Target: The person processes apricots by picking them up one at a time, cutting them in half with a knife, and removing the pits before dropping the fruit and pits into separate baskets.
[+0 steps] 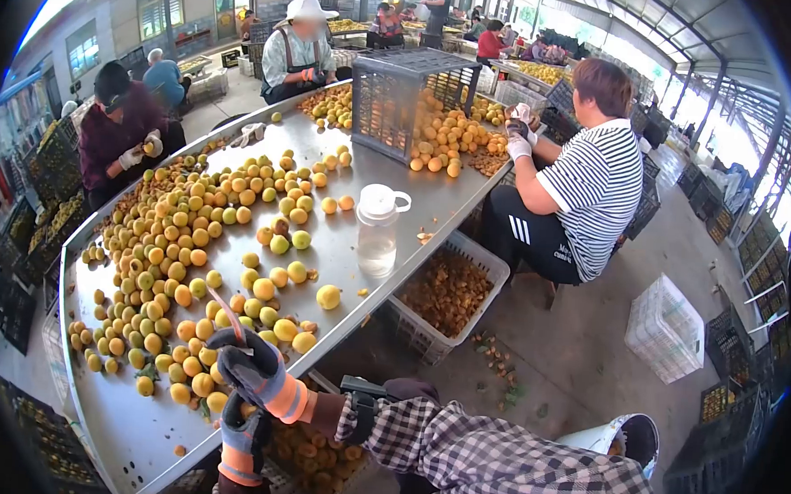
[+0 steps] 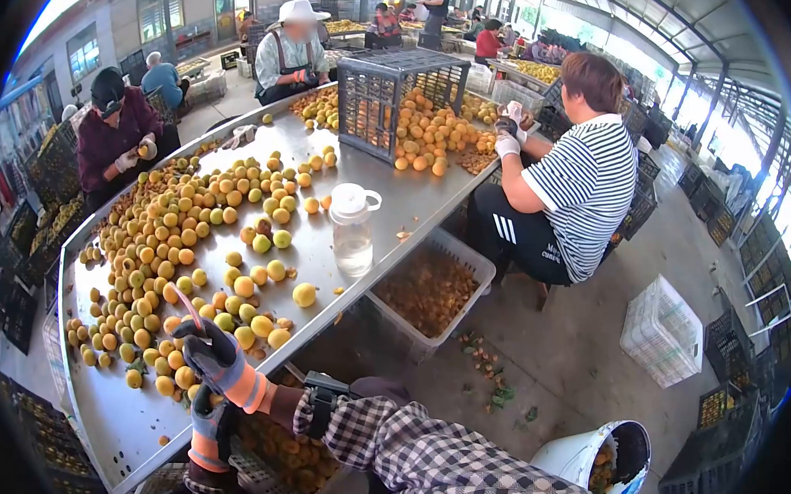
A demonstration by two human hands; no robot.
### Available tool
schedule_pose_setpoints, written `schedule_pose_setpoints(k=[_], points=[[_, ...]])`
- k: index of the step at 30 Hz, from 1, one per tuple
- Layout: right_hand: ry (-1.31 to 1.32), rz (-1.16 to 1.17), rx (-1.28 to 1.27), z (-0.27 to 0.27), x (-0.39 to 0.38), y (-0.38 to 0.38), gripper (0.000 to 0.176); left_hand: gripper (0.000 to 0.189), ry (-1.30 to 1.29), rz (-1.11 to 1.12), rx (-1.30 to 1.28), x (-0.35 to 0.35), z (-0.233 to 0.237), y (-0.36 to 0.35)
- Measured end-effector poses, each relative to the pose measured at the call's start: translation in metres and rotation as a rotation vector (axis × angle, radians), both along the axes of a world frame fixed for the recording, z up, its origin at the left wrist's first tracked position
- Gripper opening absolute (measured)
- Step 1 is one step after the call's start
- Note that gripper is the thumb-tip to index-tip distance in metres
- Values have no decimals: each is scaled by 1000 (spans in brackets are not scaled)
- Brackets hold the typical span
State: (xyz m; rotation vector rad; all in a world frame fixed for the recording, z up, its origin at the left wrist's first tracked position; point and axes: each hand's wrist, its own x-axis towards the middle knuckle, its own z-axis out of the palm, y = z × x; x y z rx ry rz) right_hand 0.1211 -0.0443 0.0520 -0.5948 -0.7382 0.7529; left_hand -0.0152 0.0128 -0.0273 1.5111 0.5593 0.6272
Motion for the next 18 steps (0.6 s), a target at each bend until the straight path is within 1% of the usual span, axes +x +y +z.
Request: schedule_pose_setpoints(k=[2, 3, 4, 5, 7, 9, 11, 12, 13, 14, 15, 16, 17, 18], points=[[-16, 3, -1, -1, 1, 2, 26, 45, -8, 9, -3, 1, -10, 3], [-21, 1, -8, -2, -1, 2, 25, 44, -4, 14, -13, 2, -6, 0], [79, 13, 1, -2, -4, 4, 24, 39, -32, 25, -11, 4, -1, -3], [78, 21, 3, -1, -5, 6, 24, 39, -33, 33, -8, 2, 5, -3], [154, -48, 13, 0, -4, 9, 23, 35, 79, 1, 81, 1, 12, -3], [155, -56, 6, -9, -4, 14, 23, 33, 59, 1, 84, 4, 16, -4], [246, -44, 29, -21, -2, 22, 22, 31, 38, 8, 92, 7, 26, -7], [233, -119, -15, -22, -4, 25, 20, 30, 39, 10, 111, 9, 34, -10], [232, -113, -14, -24, -3, 26, 20, 29, 41, 12, 129, 8, 39, -11], [361, -35, -48, -22, 0, 25, 19, 29, 42, 20, 132, 6, 38, -10], [490, 44, -84, -19, 2, 22, 17, 29, 68, 21, 256, 5, 35, -8], [521, 91, -123, -17, 3, 17, 15, 28, 94, 19, 379, 3, 34, -8], [519, 95, -124, -22, 4, 20, 15, 28, 94, 23, 380, 4, 37, -10], [583, 70, -104, -34, 5, 28, 13, 28, 146, 29, 458, 5, 43, -13]])
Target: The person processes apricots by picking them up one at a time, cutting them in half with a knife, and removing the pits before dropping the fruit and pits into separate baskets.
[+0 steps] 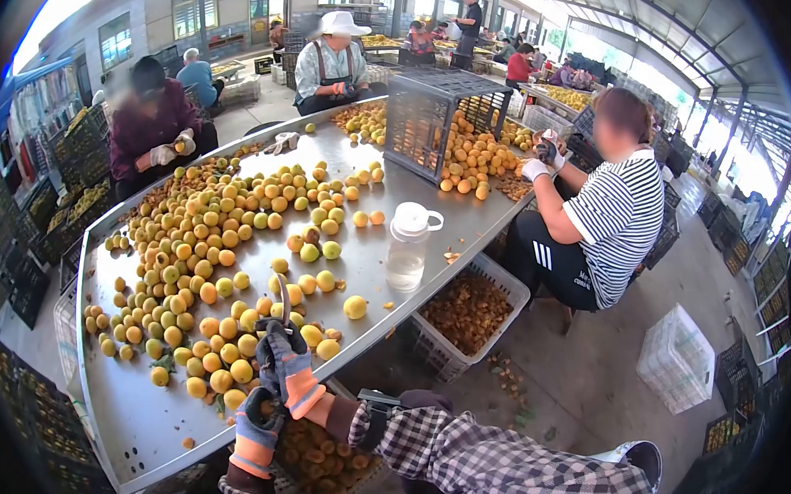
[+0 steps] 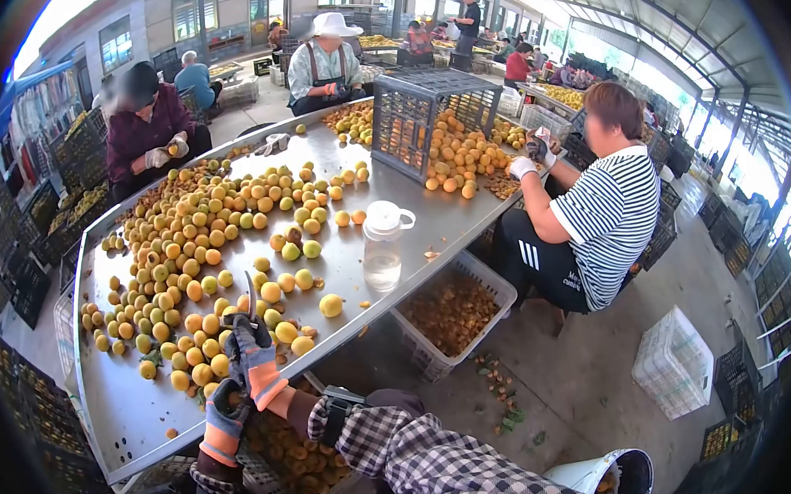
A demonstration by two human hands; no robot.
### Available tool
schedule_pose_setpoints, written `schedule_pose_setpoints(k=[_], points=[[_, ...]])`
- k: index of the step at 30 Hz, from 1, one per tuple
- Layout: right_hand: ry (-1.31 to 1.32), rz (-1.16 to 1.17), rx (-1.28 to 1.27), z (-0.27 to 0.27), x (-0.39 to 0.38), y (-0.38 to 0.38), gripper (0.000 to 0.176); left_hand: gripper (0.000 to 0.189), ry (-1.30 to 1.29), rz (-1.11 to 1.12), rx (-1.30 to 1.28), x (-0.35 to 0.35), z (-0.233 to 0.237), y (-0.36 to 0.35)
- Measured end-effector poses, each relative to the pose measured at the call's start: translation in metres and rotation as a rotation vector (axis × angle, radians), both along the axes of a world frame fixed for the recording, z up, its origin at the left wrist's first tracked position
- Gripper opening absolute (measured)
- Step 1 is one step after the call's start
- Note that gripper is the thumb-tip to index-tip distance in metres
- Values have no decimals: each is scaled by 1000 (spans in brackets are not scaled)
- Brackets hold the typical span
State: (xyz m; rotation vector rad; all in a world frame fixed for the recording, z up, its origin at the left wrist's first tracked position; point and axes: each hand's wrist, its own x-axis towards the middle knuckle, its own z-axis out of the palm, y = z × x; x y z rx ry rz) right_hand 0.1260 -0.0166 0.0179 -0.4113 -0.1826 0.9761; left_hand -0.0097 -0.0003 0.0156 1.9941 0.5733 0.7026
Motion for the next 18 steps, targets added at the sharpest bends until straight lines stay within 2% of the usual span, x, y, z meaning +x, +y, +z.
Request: schedule_pose_setpoints(k=[1, 2, 3, 5, 6, 9, 10, 11, 13, 14, 15, 18], points=[[65, -31, 8, -13, 0, 8, 12, 28, 53, 12, 77, 1, 4, -2], [-589, -316, -400, -31, 0, 18, 15, 29, 63, 6, 163, 1, 6, -2], [-586, -310, -401, -40, 3, 20, 15, 29, 67, 10, 161, 1, 7, -3], [-919, -434, -567, -48, 5, 21, 21, 30, 100, 19, 185, 1, 10, -5], [-916, -430, -569, -48, 5, 19, 21, 29, 103, 21, 229, 2, 14, -6], [196, 46, -272, -25, 9, 12, 8, 29, 96, 31, 274, 3, 11, -6], [281, 33, -330, -11, 7, 11, 3, 28, 116, 36, 274, 4, 13, -7], [-106, -1, -433, -12, 4, 16, 9, 28, 125, 43, 269, 5, 14, -9], [119, 84, -347, -20, 6, 7, 10, 27, 128, 40, 290, 5, 13, -9], [-37, 19, -436, -27, 6, 16, 21, 28, 150, 44, 314, 4, 7, -8], [254, 195, -404, -18, 12, 7, 38, 28, 158, 54, 306, 4, 6, -8], [270, 212, -470, -21, 14, 11, 48, 32, 167, 35, 302, 5, 4, -7]])
